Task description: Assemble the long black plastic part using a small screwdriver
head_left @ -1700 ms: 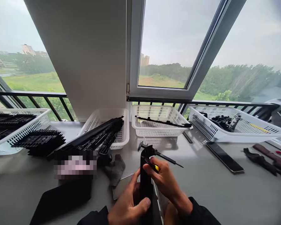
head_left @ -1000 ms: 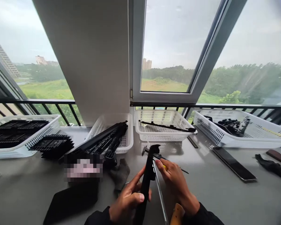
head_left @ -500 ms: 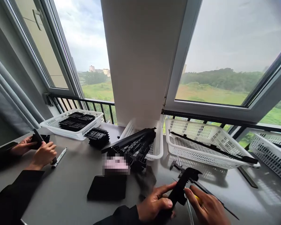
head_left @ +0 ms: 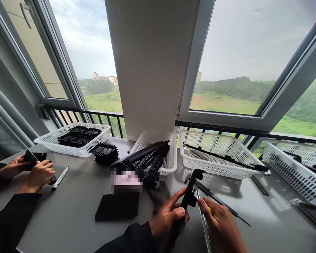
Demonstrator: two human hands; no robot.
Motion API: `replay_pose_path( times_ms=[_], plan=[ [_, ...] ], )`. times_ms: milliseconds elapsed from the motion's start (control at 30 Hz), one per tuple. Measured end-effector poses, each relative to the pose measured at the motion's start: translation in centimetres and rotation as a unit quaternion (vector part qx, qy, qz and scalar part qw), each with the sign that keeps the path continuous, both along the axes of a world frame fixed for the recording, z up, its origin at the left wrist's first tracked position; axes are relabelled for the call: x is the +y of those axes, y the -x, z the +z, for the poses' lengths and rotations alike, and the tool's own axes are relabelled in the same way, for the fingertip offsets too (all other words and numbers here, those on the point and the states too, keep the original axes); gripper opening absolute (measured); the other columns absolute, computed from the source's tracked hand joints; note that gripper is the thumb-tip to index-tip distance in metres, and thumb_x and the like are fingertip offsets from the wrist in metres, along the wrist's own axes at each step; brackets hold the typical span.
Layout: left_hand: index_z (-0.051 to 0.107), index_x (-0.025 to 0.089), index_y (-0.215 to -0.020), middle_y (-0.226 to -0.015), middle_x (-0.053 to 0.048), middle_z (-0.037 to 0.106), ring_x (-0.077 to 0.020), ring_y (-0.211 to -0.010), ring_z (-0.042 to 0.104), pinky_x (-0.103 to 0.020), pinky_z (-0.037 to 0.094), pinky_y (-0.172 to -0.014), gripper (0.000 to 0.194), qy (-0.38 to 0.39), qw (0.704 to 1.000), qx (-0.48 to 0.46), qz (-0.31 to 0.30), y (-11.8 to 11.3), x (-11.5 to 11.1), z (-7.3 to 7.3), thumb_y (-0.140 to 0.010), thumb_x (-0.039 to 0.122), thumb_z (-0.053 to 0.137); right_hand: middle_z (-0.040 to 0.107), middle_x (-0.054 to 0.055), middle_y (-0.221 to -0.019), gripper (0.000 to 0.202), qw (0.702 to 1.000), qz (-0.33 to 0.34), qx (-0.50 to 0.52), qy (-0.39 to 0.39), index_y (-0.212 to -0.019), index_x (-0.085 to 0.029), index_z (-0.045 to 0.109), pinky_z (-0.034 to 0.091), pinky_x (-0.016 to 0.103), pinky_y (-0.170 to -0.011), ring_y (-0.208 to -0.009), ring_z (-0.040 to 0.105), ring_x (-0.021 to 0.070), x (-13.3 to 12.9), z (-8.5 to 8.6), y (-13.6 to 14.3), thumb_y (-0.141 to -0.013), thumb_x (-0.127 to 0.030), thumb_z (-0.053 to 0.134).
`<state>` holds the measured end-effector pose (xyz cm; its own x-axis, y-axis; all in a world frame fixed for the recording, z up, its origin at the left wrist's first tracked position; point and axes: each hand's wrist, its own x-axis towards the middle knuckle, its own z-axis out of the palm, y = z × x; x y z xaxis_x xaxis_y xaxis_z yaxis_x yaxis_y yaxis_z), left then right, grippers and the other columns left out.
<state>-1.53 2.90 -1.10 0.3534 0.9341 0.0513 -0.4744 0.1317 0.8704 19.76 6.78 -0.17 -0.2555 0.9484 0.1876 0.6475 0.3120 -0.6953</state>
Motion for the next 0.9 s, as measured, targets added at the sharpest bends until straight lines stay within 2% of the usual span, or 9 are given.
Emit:
replay_pose_path(
  times_ms=[100,200,333,467,633,700,800,867,900],
  plan=[
    [0.038,0.027,-0.169,-0.075,0.0,0.068,-0.0073,-0.046,0.038,-0.019,0.031,-0.044,0.095,0.006,0.999,0.007,-0.038,-0.1,-0.5,0.0,-0.086,0.051,0.078,0.052,0.0,-0.056,0.071,1.0,-0.03,0.005,0.007,-0.062,-0.025,0.044,0.032,0.03,-0.057,-0.055,0.051,0.02,0.2,0.5,0.1,-0.1,-0.083,0.031],
    [0.041,0.025,-0.167,-0.072,0.001,0.069,-0.008,-0.044,0.041,-0.018,0.031,-0.042,0.091,0.023,0.998,-0.002,-0.059,-0.3,-0.8,0.0,-0.086,0.047,0.076,0.054,0.001,-0.057,0.071,0.999,-0.034,0.012,0.019,-0.062,-0.025,0.044,0.034,0.03,-0.059,-0.057,0.052,0.021,0.4,0.8,0.0,-0.099,-0.084,0.029],
    [0.051,0.022,-0.159,-0.066,0.004,0.063,-0.0066,-0.039,0.037,-0.018,0.032,-0.039,0.08,0.016,1.0,-0.017,-0.019,-0.5,-0.5,-0.3,-0.087,0.049,0.073,0.048,0.0,-0.058,0.069,0.999,-0.021,0.034,0.014,-0.063,-0.025,0.04,0.033,0.029,-0.057,-0.056,0.048,0.0196,0.5,0.6,-0.4,-0.1,-0.083,0.028],
    [0.05,0.022,-0.157,-0.068,0.005,0.06,-0.0072,-0.044,0.041,-0.017,0.035,-0.042,0.083,0.007,1.0,-0.017,0.015,-0.4,-0.1,-0.4,-0.087,0.058,0.075,0.042,-0.001,-0.06,0.066,0.999,-0.008,0.053,0.003,-0.064,-0.025,0.035,0.03,0.028,-0.056,-0.057,0.043,0.0178,0.2,-0.1,-0.3,-0.102,-0.078,0.029],
    [0.047,0.025,-0.157,-0.079,0.003,0.063,-0.0068,-0.047,0.048,-0.02,0.041,-0.048,0.083,-0.003,1.0,0.001,0.007,-0.4,-0.5,0.1,-0.09,0.067,0.073,0.04,-0.002,-0.058,0.068,0.999,0.028,0.031,0.002,-0.063,-0.024,0.039,0.029,0.028,-0.055,-0.055,0.042,0.0165,-0.4,-0.3,0.9,-0.103,-0.079,0.03],
    [0.045,0.026,-0.159,-0.081,0.003,0.064,-0.0069,-0.048,0.049,-0.021,0.044,-0.05,0.087,-0.007,1.0,0.011,-0.003,-0.4,-0.9,0.3,-0.09,0.07,0.073,0.044,-0.002,-0.056,0.07,0.999,0.023,0.032,-0.007,-0.063,-0.023,0.041,0.031,0.028,-0.055,-0.054,0.045,0.0168,-0.6,0.0,1.3,-0.102,-0.081,0.03],
    [0.036,0.026,-0.167,-0.078,0.002,0.067,-0.0096,-0.051,0.053,-0.022,0.046,-0.05,0.107,-0.002,0.999,0.029,-0.014,-0.6,-1.5,0.4,-0.081,0.069,0.082,0.056,0.001,-0.055,0.074,0.999,0.011,0.04,-0.014,-0.061,-0.023,0.049,0.038,0.028,-0.055,-0.054,0.054,0.0194,-0.5,-0.2,0.5,-0.099,-0.084,0.031],
    [0.031,0.029,-0.17,-0.075,0.003,0.069,-0.0092,-0.049,0.051,-0.022,0.045,-0.05,0.123,0.024,0.998,0.042,-0.037,-1.0,-1.8,0.2,-0.069,0.059,0.093,0.067,0.005,-0.059,0.077,0.999,-0.003,0.031,-0.006,-0.062,-0.024,0.062,0.045,0.03,-0.055,-0.058,0.064,0.0241,0.2,-1.1,-1.2,-0.095,-0.088,0.034],
    [0.034,0.03,-0.169,-0.074,0.004,0.07,-0.0093,-0.048,0.052,-0.022,0.046,-0.051,0.125,0.04,0.996,0.055,-0.054,-1.2,-1.7,0.1,-0.064,0.053,0.097,0.075,0.008,-0.068,0.075,1.0,-0.015,0.026,0.0,-0.068,-0.025,0.071,0.049,0.032,-0.058,-0.067,0.071,0.0284,0.8,-2.0,-2.2,-0.092,-0.089,0.039]
  ],
)
